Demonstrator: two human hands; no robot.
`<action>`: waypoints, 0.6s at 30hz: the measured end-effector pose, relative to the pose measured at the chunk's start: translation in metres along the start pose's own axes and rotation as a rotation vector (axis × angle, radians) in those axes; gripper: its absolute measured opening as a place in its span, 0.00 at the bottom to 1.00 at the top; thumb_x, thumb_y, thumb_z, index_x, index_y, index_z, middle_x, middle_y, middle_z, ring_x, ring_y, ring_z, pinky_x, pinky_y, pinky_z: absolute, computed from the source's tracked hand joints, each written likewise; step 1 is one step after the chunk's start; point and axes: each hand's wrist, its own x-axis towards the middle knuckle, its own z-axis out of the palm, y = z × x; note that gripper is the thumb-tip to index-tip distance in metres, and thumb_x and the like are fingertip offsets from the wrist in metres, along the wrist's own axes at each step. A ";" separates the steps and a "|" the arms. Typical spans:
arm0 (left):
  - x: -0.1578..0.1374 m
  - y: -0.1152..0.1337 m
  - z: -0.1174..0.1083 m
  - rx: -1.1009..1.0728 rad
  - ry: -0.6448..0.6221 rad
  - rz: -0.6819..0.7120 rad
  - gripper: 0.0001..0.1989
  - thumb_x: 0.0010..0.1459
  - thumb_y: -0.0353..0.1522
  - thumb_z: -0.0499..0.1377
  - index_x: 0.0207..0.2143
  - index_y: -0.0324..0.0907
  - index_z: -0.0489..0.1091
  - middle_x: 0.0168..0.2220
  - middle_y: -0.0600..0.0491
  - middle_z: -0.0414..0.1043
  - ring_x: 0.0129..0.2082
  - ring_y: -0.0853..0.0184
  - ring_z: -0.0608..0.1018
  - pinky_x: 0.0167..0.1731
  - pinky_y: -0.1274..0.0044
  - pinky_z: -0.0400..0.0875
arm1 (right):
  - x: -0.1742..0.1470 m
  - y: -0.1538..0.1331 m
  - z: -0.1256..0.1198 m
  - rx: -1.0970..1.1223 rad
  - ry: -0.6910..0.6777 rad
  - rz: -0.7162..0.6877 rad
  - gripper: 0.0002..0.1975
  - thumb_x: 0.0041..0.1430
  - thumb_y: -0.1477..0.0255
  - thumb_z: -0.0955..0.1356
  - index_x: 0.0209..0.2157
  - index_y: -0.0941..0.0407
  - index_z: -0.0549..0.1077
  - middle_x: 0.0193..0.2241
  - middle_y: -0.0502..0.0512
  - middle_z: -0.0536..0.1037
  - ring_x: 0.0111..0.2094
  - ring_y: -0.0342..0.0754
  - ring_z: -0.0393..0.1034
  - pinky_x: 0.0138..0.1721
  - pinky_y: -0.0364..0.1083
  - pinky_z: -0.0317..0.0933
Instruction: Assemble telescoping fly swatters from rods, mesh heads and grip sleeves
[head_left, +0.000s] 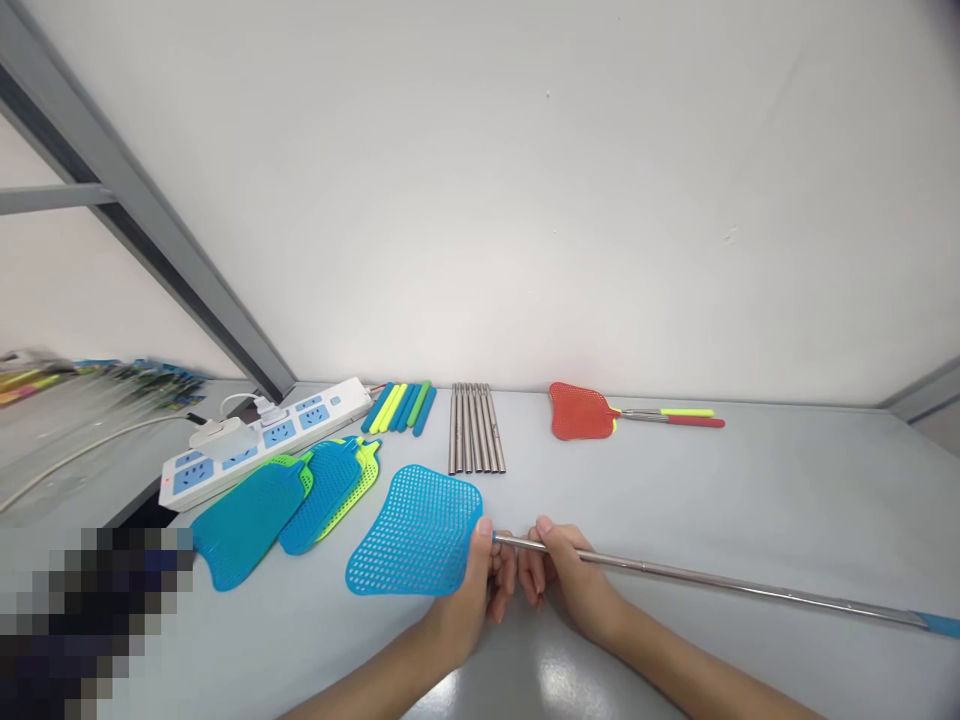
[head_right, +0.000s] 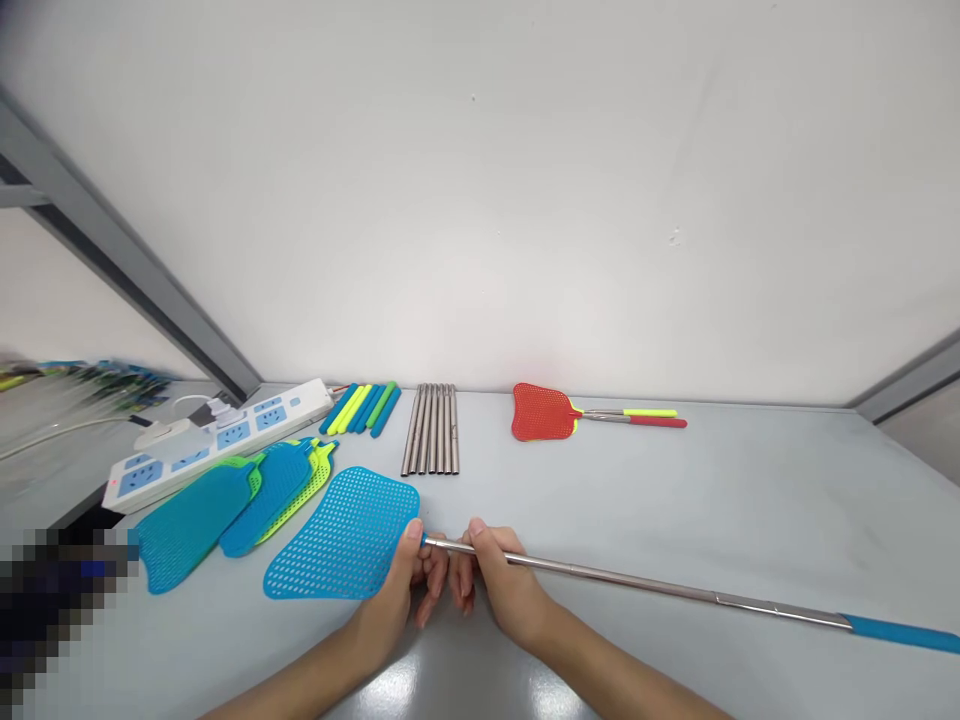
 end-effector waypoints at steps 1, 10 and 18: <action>0.000 0.000 0.000 0.005 0.002 0.013 0.31 0.51 0.51 0.35 0.11 0.40 0.59 0.10 0.55 0.60 0.09 0.75 0.57 0.15 0.80 0.52 | 0.000 0.000 0.000 0.001 -0.001 0.000 0.25 0.56 0.59 0.54 0.12 0.57 0.60 0.12 0.50 0.64 0.15 0.40 0.58 0.17 0.41 0.53; -0.001 0.004 0.003 0.009 -0.036 0.064 0.29 0.54 0.48 0.37 0.12 0.40 0.60 0.13 0.53 0.64 0.11 0.74 0.58 0.14 0.80 0.50 | 0.000 -0.003 0.002 0.028 0.005 0.026 0.25 0.56 0.59 0.54 0.11 0.57 0.60 0.11 0.49 0.63 0.14 0.41 0.58 0.19 0.42 0.52; -0.002 0.005 0.003 0.035 -0.040 0.080 0.30 0.53 0.49 0.36 0.13 0.40 0.61 0.12 0.54 0.61 0.13 0.72 0.60 0.16 0.79 0.52 | 0.000 -0.005 0.002 0.029 -0.010 0.038 0.25 0.57 0.60 0.53 0.12 0.57 0.61 0.11 0.49 0.62 0.14 0.40 0.57 0.19 0.42 0.53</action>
